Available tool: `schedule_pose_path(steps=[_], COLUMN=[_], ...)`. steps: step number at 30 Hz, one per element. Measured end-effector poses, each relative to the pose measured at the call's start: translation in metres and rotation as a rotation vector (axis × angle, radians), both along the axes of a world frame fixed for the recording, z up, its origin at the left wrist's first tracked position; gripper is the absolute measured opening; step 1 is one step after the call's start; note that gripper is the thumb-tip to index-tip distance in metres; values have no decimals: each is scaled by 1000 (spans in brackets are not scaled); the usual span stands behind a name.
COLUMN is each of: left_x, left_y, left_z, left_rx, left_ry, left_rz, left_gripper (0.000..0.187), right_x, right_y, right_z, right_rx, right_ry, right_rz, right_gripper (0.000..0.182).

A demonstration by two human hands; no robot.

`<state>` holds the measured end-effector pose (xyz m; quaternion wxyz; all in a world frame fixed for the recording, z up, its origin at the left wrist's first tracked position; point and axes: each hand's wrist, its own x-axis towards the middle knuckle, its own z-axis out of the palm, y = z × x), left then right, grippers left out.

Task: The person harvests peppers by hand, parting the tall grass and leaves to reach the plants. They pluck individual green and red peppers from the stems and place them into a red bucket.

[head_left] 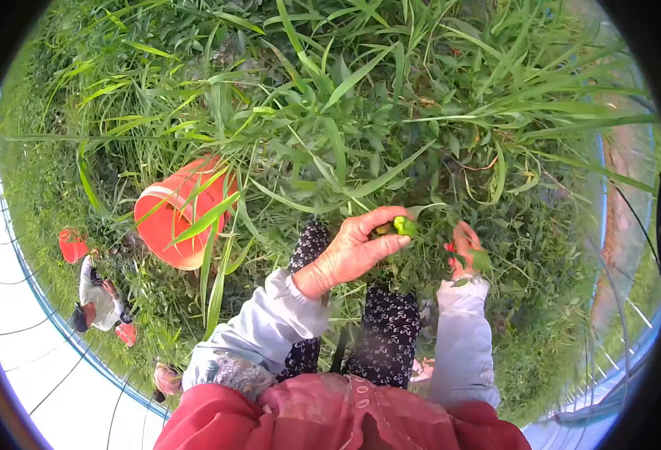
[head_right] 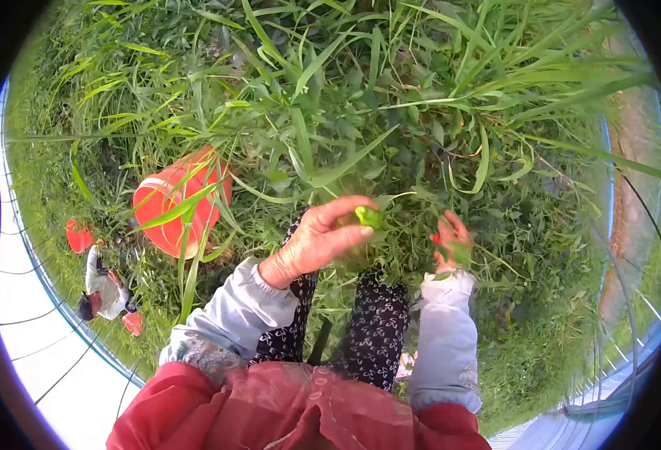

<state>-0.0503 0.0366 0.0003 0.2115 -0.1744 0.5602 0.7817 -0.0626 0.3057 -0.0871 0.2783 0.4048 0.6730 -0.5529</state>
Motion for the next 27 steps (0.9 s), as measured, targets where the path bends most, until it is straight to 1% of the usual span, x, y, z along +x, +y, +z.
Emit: schedule_pose_path(steps=[2,3,4,5,6,7,8,9,10,11,12,13,14,15,16,17,18,19,20,21,22,23,24,25,26,27], left_x=[25,39,58,73,90,116,139,170,189,195,206,218,236,248,254,257,257,260,266,274,278,274,271,268,266,267], left_y=[-37,-57,-76,-94,-113,-132,-152,-181,-201,-227,-246,-269,-293,-312,-326,-334,-341,-346,-352,-357,-359,-355,-351,-343,-332,-323], left_z=[15,22,26,33,40,37,37,31,28,36,39,41,38,33,28,24,19,13,8,2,-5,-3,-5,-10,-19,-30], left_rx=[79,89,120,36,31,-32,-103,-10,-173,-267,-349,-399,-431,-474,-513,-514,-611,-707,-703,-729,-747,-754,-778,-815,-835,-830], left_ry=[-224,-321,-344,-471,-557,-549,-654,-686,-701,-792,-837,-903,-903,-809,-713,-719,-764,-807,-810,-821,-827,-813,-798,-816,-757,-740], left_rz=[37,78,121,98,128,159,190,294,366,318,465,546,562,615,661,653,750,849,843,798,748,692,632,603,578,491], left_gripper=[34,34,33,32,32,34,34,32,31,29,28,28,33,35,37,37,38,40,40,41,41,39,33,23,11,8], right_x=[4,13,19,21,27,30,35,41,46,56,70,89,113,118,118,134,144,143,143,205,205,181,148,138,168,164], right_y=[21,30,33,17,-8,-34,-62,-96,-137,-181,-225,-267,-310,-355,-389,-419,-440,-450,-458,-465,-459,-447,-431,-415,-397,-375], right_z=[8,18,30,44,59,69,74,71,63,61,54,49,32,53,65,67,66,67,70,16,10,14,23,21,-1,-17], right_rx=[181,118,56,20,-13,-136,-258,-381,-504,-661,-753,-860,-1105,-1027,-1038,-988,-934,-999,-1059,-980,-1035,-1055,-1049,-991,-970,-889], right_ry=[-164,-167,-168,-233,-301,-361,-419,-489,-558,-566,-554,-556,-689,-391,-526,-550,-570,-468,-366,-165,-39,-277,-515,-546,-491,-255], right_rz=[-25,43,108,190,268,357,441,526,611,671,758,764,642,947,835,746,660,692,722,917,906,988,1036,943,677,792], right_gripper=[23,20,18,17,16,15,15,15,15,14,17,28,47,63,61,65,69,66,62,52,46,44,42,36,32,31])
